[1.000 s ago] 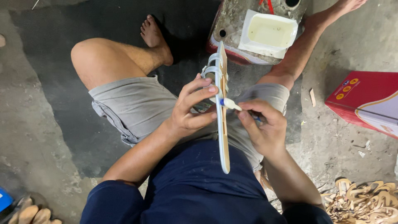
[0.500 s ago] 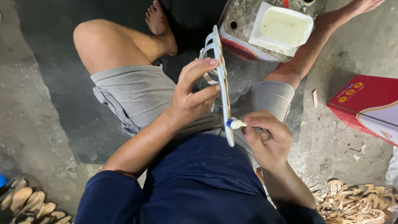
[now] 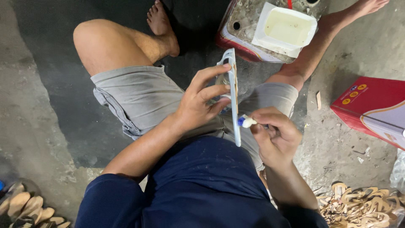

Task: The person sits on the floor and uses a toothbrush to apply white paint to the straps of a beige sandal. They repeatedly dip the brush into a container of paint and carefully coat the straps, then place the finished sandal on a nearby rack with other similar sandals.

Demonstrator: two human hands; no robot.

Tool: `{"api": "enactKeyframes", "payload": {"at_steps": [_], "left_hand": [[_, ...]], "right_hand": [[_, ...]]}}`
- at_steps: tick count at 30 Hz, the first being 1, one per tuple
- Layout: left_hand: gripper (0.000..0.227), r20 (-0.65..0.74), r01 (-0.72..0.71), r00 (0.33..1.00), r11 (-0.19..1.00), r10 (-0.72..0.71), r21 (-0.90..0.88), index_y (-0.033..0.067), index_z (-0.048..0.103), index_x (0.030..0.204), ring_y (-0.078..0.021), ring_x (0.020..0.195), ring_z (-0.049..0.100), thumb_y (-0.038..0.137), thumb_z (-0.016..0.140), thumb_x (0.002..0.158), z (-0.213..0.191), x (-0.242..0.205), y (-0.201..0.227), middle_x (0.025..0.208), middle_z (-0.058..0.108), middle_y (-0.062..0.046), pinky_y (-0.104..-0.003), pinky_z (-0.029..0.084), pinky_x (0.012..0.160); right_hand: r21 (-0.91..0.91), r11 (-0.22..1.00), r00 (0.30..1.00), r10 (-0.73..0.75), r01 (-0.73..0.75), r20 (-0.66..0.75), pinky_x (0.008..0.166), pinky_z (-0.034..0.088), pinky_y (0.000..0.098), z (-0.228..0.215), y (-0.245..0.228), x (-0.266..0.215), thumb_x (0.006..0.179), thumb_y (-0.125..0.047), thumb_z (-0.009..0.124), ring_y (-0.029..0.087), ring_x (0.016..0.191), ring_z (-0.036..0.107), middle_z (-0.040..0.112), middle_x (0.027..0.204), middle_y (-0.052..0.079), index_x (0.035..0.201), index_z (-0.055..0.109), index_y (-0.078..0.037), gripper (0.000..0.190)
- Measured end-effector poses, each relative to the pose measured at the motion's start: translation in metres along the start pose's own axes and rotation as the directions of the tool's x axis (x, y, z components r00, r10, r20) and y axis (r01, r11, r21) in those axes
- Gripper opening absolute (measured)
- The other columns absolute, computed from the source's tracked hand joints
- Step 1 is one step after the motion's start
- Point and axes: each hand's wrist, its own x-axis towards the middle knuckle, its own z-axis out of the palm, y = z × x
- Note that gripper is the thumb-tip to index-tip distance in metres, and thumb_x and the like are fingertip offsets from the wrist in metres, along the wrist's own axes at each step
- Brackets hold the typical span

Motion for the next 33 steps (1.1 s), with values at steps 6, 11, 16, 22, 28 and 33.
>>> {"api": "enactKeyframes", "payload": {"at_steps": [6, 11, 16, 22, 28, 33], "left_hand": [[0.065, 0.026, 0.084, 0.996, 0.996, -0.083, -0.026, 0.013, 0.052, 0.133, -0.0346, 0.139, 0.056, -0.002, 0.09, 0.083, -0.001, 0.001, 0.009, 0.152, 0.048, -0.015, -0.038, 0.058, 0.108], [0.065, 0.038, 0.133, 0.991, 0.99, -0.132, -0.036, 0.0126, 0.05, 0.134, -0.0348, 0.14, 0.056, 0.001, 0.089, 0.084, -0.003, 0.004, 0.015, 0.153, 0.049, -0.013, -0.04, 0.055, 0.112], [0.063, 0.148, 0.181, 0.975, 0.978, -0.164, -0.106, 0.0096, 0.048, 0.143, -0.0357, 0.14, 0.056, 0.012, 0.084, 0.09, -0.009, 0.002, 0.02, 0.155, 0.05, -0.014, -0.041, 0.049, 0.116], [0.066, 0.402, 0.347, 0.894, 0.872, -0.197, -0.344, 0.0033, 0.037, 0.161, -0.0327, 0.14, 0.056, 0.029, 0.062, 0.105, -0.015, 0.0, 0.025, 0.151, 0.052, -0.018, -0.041, 0.045, 0.118], [0.067, 0.474, 0.419, 0.851, 0.836, -0.226, -0.353, 0.0026, 0.038, 0.159, -0.028, 0.124, 0.058, 0.039, 0.054, 0.105, -0.016, -0.003, 0.029, 0.143, 0.054, -0.017, -0.035, 0.052, 0.095], [0.069, 0.476, 0.446, 0.848, 0.798, -0.233, -0.404, 0.0035, 0.036, 0.161, -0.0242, 0.12, 0.057, 0.041, 0.053, 0.106, -0.019, 0.0, 0.039, 0.133, 0.055, -0.015, -0.032, 0.054, 0.089]], "right_hand": [[-0.023, 1.0, 0.998, -0.001, 0.003, 0.059, 0.068, 0.044, 0.0182, 0.003, -0.006, 0.006, 0.101, 0.0, 0.068, 0.01, 0.085, 0.063, 0.069, 0.11, 0.015, 0.117, 0.063, -0.002, 0.016], [-0.029, 0.999, 0.998, 0.027, -0.025, 0.062, 0.062, 0.039, 0.0146, 0.001, -0.001, 0.003, 0.098, 0.0, 0.07, 0.003, 0.072, 0.055, 0.071, 0.107, 0.016, 0.116, 0.065, -0.003, 0.019], [-0.062, 0.998, 0.999, -0.025, 0.026, 0.025, 0.066, 0.043, 0.0174, -0.004, 0.003, 0.009, 0.101, 0.003, 0.068, 0.01, 0.085, 0.062, 0.068, 0.113, 0.016, 0.117, 0.065, -0.002, 0.018], [-0.063, 0.994, 0.969, -0.097, 0.085, -0.228, 0.079, 0.052, 0.0234, -0.009, -0.001, 0.047, 0.108, 0.0, 0.065, 0.01, 0.087, 0.063, 0.069, 0.112, 0.011, 0.123, 0.062, 0.001, 0.015], [-0.177, 0.981, 0.967, -0.115, 0.075, -0.229, 0.079, 0.048, 0.0227, -0.007, -0.004, 0.064, 0.107, 0.002, 0.065, 0.009, 0.087, 0.059, 0.067, 0.109, 0.008, 0.121, 0.063, 0.002, 0.014], [-0.32, 0.937, 0.967, -0.197, 0.138, -0.161, 0.084, 0.047, 0.025, -0.006, -0.009, 0.063, 0.106, 0.003, 0.069, 0.012, 0.091, 0.059, 0.068, 0.108, 0.009, 0.117, 0.067, 0.001, 0.012]]}}
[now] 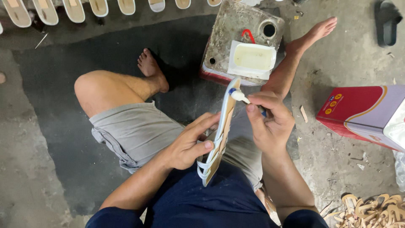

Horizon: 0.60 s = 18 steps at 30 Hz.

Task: The person sits on the floor and uses a toothbrush to apply white paint to the straps of a beige sandal. They repeatedly dip the brush into a container of paint and carefully coat the straps, then place the finished sandal on a nearby rack with other similar sandals.

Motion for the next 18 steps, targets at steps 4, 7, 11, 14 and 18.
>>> {"api": "enactKeyframes", "payload": {"at_steps": [4, 7, 11, 14, 18], "left_hand": [[0.074, -0.006, 0.064, 0.998, 0.998, -0.064, -0.03, 0.0036, 0.033, 0.164, -0.0225, 0.114, 0.057, 0.042, 0.053, 0.105, 0.0, 0.002, 0.01, 0.126, 0.056, -0.014, -0.032, 0.052, 0.089], [0.072, -0.025, 0.039, 0.999, 0.997, -0.04, -0.061, 0.0036, 0.032, 0.166, -0.0231, 0.123, 0.057, 0.041, 0.051, 0.108, 0.001, 0.002, 0.019, 0.134, 0.056, -0.014, -0.033, 0.047, 0.105], [0.071, -0.028, 0.037, 0.999, 0.991, -0.041, -0.131, 0.0038, 0.029, 0.167, -0.0236, 0.129, 0.054, 0.038, 0.05, 0.108, -0.001, 0.003, 0.028, 0.143, 0.054, -0.015, -0.035, 0.043, 0.116], [0.069, -0.03, 0.055, 0.998, 0.981, -0.062, -0.188, 0.0041, 0.028, 0.167, -0.0225, 0.124, 0.055, 0.034, 0.05, 0.108, 0.001, 0.005, 0.032, 0.139, 0.055, -0.015, -0.035, 0.045, 0.112], [0.067, -0.029, 0.04, 0.999, 0.985, -0.045, -0.167, 0.0053, 0.026, 0.168, -0.0208, 0.12, 0.056, 0.03, 0.049, 0.11, -0.002, 0.005, 0.035, 0.132, 0.057, -0.013, -0.034, 0.045, 0.111]], "right_hand": [[-0.026, 0.998, 0.997, -0.054, 0.055, 0.051, 0.087, 0.051, 0.0266, -0.005, -0.001, 0.004, 0.103, 0.004, 0.07, 0.016, 0.095, 0.065, 0.069, 0.108, 0.011, 0.112, 0.068, 0.001, 0.01], [-0.048, 0.994, 0.989, -0.093, 0.099, 0.11, 0.087, 0.053, 0.0278, -0.01, -0.001, 0.005, 0.101, 0.004, 0.07, 0.018, 0.095, 0.068, 0.07, 0.107, 0.012, 0.11, 0.067, 0.001, 0.01], [-0.017, 0.993, 0.973, -0.11, 0.116, 0.203, 0.084, 0.055, 0.0291, -0.016, -0.001, 0.003, 0.1, 0.005, 0.07, 0.021, 0.095, 0.07, 0.07, 0.106, 0.013, 0.109, 0.067, 0.0, 0.012], [-0.12, 0.983, 0.962, -0.107, 0.14, 0.251, 0.081, 0.055, 0.03, -0.019, -0.001, -0.003, 0.095, 0.007, 0.072, 0.022, 0.089, 0.071, 0.071, 0.102, 0.013, 0.106, 0.068, 0.0, 0.014], [-0.041, 0.992, 0.944, -0.104, 0.123, 0.314, 0.078, 0.056, 0.0296, -0.02, 0.0, -0.009, 0.093, 0.007, 0.073, 0.022, 0.088, 0.07, 0.07, 0.101, 0.014, 0.107, 0.069, -0.001, 0.016]]}}
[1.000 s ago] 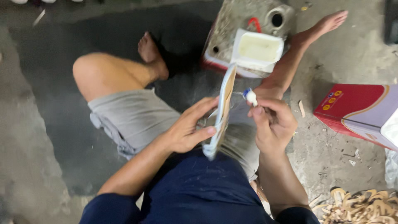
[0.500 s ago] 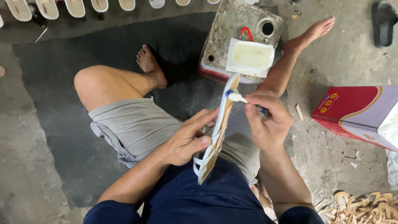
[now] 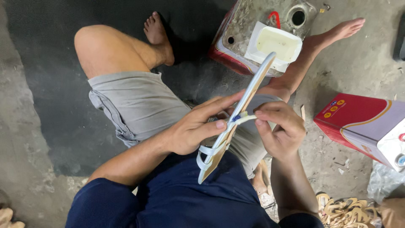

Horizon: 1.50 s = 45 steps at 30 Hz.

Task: The person sits on the floor and uses a toothbrush to apply white paint to the straps of a beige sandal. They repeatedly dip the brush into a container of paint and carefully coat the straps, then place the finished sandal on a nearby rack with other similar sandals.

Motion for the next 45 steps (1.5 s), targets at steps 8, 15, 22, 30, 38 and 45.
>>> {"api": "enactKeyframes", "payload": {"at_steps": [8, 15, 22, 30, 38, 45], "left_hand": [[0.066, 0.009, 0.04, 0.999, 0.996, -0.04, 0.078, 0.0066, 0.03, 0.167, -0.0197, 0.112, 0.056, 0.03, 0.048, 0.108, -0.001, 0.001, 0.005, 0.118, 0.058, -0.011, -0.031, 0.047, 0.102], [0.075, 0.096, 0.174, 0.983, 0.959, -0.157, -0.222, 0.0049, 0.022, 0.169, -0.0216, 0.116, 0.057, 0.035, 0.048, 0.106, -0.003, -0.001, -0.015, 0.131, 0.059, -0.014, -0.033, 0.047, 0.104], [0.078, -0.069, 0.095, 0.986, 0.853, -0.152, -0.513, 0.005, 0.015, 0.168, -0.0253, 0.15, 0.041, 0.04, 0.048, 0.106, -0.006, 0.005, -0.06, 0.168, 0.035, -0.015, -0.039, 0.035, 0.125], [0.038, -0.219, 0.017, 0.92, 0.591, -0.325, -0.806, 0.0097, 0.05, 0.134, -0.0245, 0.115, 0.065, 0.04, 0.042, 0.112, -0.016, 0.005, -0.092, 0.125, 0.063, -0.012, -0.044, 0.053, 0.104], [0.028, -0.263, 0.114, 0.883, 0.721, -0.389, -0.684, 0.0092, 0.055, 0.112, -0.014, 0.098, 0.064, 0.033, 0.041, 0.114, -0.006, 0.001, -0.106, 0.106, 0.065, -0.006, -0.032, 0.054, 0.089], [0.025, -0.353, 0.044, 0.887, 0.816, -0.297, -0.577, 0.0083, 0.053, 0.111, -0.0105, 0.096, 0.061, 0.031, 0.043, 0.115, -0.007, 0.004, -0.107, 0.102, 0.061, -0.004, -0.028, 0.052, 0.088]], "right_hand": [[0.005, 0.998, 0.998, -0.06, 0.06, 0.025, 0.075, 0.056, 0.0298, -0.015, 0.003, 0.007, 0.09, 0.008, 0.072, 0.022, 0.085, 0.07, 0.071, 0.1, 0.016, 0.106, 0.069, -0.001, 0.019], [-0.128, 0.991, 1.0, 0.024, -0.022, 0.013, 0.075, 0.057, 0.0275, -0.017, 0.002, 0.018, 0.097, 0.007, 0.07, 0.018, 0.087, 0.072, 0.073, 0.098, 0.013, 0.111, 0.07, 0.001, 0.016], [-0.296, 0.944, 0.989, 0.13, -0.145, -0.071, 0.072, 0.054, 0.0238, 0.011, -0.007, 0.009, 0.103, 0.002, 0.071, 0.014, 0.08, 0.069, 0.073, 0.103, 0.009, 0.112, 0.069, -0.005, 0.013], [-0.524, 0.818, 0.97, 0.226, -0.238, -0.087, 0.073, 0.056, 0.0323, -0.021, 0.03, 0.011, 0.104, -0.008, 0.074, 0.023, 0.083, 0.072, 0.075, 0.104, 0.012, 0.111, 0.074, -0.006, 0.007], [-0.91, 0.393, 0.982, 0.177, -0.134, -0.068, 0.065, 0.052, 0.0464, -0.047, 0.131, 0.064, 0.099, -0.021, 0.073, 0.032, 0.077, 0.069, 0.07, 0.091, 0.01, 0.105, 0.075, -0.018, 0.007], [-0.908, 0.346, 0.943, 0.307, -0.238, -0.13, 0.067, 0.051, 0.0475, -0.059, 0.094, 0.038, 0.098, -0.02, 0.073, 0.033, 0.081, 0.07, 0.073, 0.093, 0.008, 0.109, 0.079, -0.02, 0.012]]}}
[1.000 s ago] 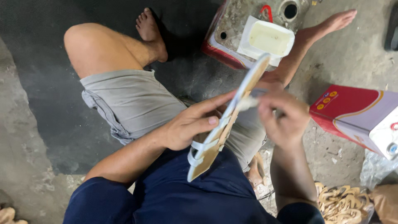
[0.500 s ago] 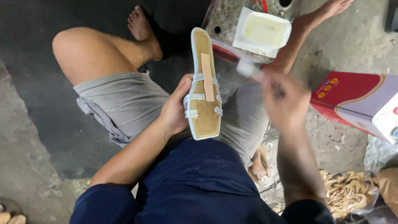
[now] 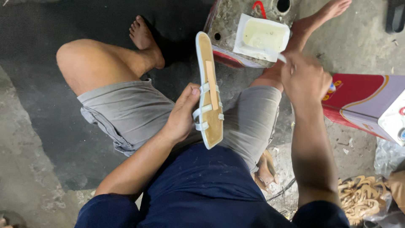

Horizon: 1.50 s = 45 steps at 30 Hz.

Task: The person sits on the floor and uses a toothbrush to apply white paint to the straps of a beige sandal. They repeatedly dip the brush into a container of paint and carefully coat the straps, then place the finished sandal on a nearby rack with other similar sandals.

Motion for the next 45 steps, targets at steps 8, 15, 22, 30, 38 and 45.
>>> {"api": "enactKeyframes", "payload": {"at_steps": [8, 15, 22, 30, 38, 45], "left_hand": [[0.025, 0.098, -0.093, 0.993, 0.948, 0.065, 0.305, 0.0057, 0.052, 0.114, -0.0091, 0.093, 0.057, 0.028, 0.041, 0.115, 0.034, -0.014, 0.017, 0.105, 0.06, -0.004, -0.026, 0.05, 0.083], [0.027, 0.248, -0.3, 0.946, 0.845, 0.206, 0.442, 0.0024, 0.053, 0.12, -0.0127, 0.109, 0.057, 0.025, 0.038, 0.119, 0.056, -0.025, 0.035, 0.124, 0.056, -0.009, -0.029, 0.049, 0.1], [0.026, 0.2, -0.197, 0.971, 0.911, 0.131, 0.361, 0.0032, 0.052, 0.118, -0.0124, 0.103, 0.06, 0.026, 0.039, 0.118, 0.06, -0.028, 0.042, 0.119, 0.056, -0.008, -0.029, 0.052, 0.095], [0.026, 0.2, -0.266, 0.961, 0.845, 0.193, 0.464, 0.003, 0.054, 0.115, -0.0139, 0.113, 0.055, 0.025, 0.04, 0.117, 0.064, -0.031, 0.048, 0.128, 0.053, -0.01, -0.03, 0.047, 0.104], [0.031, 0.228, -0.319, 0.947, 0.73, 0.225, 0.604, 0.0029, 0.058, 0.115, -0.0184, 0.118, 0.056, 0.028, 0.041, 0.117, 0.064, -0.033, 0.052, 0.129, 0.055, -0.012, -0.032, 0.044, 0.108], [0.032, 0.215, -0.289, 0.956, 0.762, 0.199, 0.579, 0.0035, 0.059, 0.118, -0.0181, 0.116, 0.056, 0.029, 0.04, 0.116, 0.065, -0.034, 0.055, 0.125, 0.056, -0.011, -0.032, 0.045, 0.107]], "right_hand": [[0.873, 0.479, 0.994, -0.01, -0.089, 0.107, 0.081, 0.051, 0.024, -0.021, -0.056, -0.084, 0.101, -0.001, 0.072, 0.008, 0.091, 0.064, 0.073, 0.103, 0.007, 0.114, 0.073, -0.001, 0.013], [0.918, 0.396, 0.999, 0.037, 0.002, -0.018, 0.08, 0.05, 0.0237, -0.018, -0.087, -0.091, 0.102, 0.002, 0.069, 0.009, 0.089, 0.063, 0.071, 0.103, 0.007, 0.112, 0.069, 0.0, 0.01], [0.894, 0.395, 0.977, -0.085, 0.213, -0.196, 0.085, 0.054, 0.0289, -0.029, -0.092, -0.09, 0.1, 0.007, 0.067, 0.02, 0.093, 0.069, 0.07, 0.106, 0.011, 0.109, 0.065, 0.0, 0.012], [0.914, 0.351, 0.976, -0.14, 0.205, -0.165, 0.078, 0.054, 0.0278, -0.032, -0.085, -0.087, 0.098, 0.006, 0.067, 0.02, 0.091, 0.069, 0.07, 0.103, 0.012, 0.107, 0.066, 0.001, 0.011], [0.886, 0.454, 0.996, -0.057, 0.09, -0.072, 0.077, 0.055, 0.0299, -0.034, -0.082, -0.098, 0.098, 0.003, 0.068, 0.02, 0.087, 0.072, 0.073, 0.098, 0.015, 0.108, 0.069, 0.002, 0.01], [0.941, 0.298, 0.985, -0.104, 0.163, -0.138, 0.078, 0.055, 0.0274, -0.026, -0.091, -0.103, 0.101, 0.002, 0.067, 0.018, 0.091, 0.069, 0.071, 0.106, 0.013, 0.111, 0.066, 0.0, 0.01]]}}
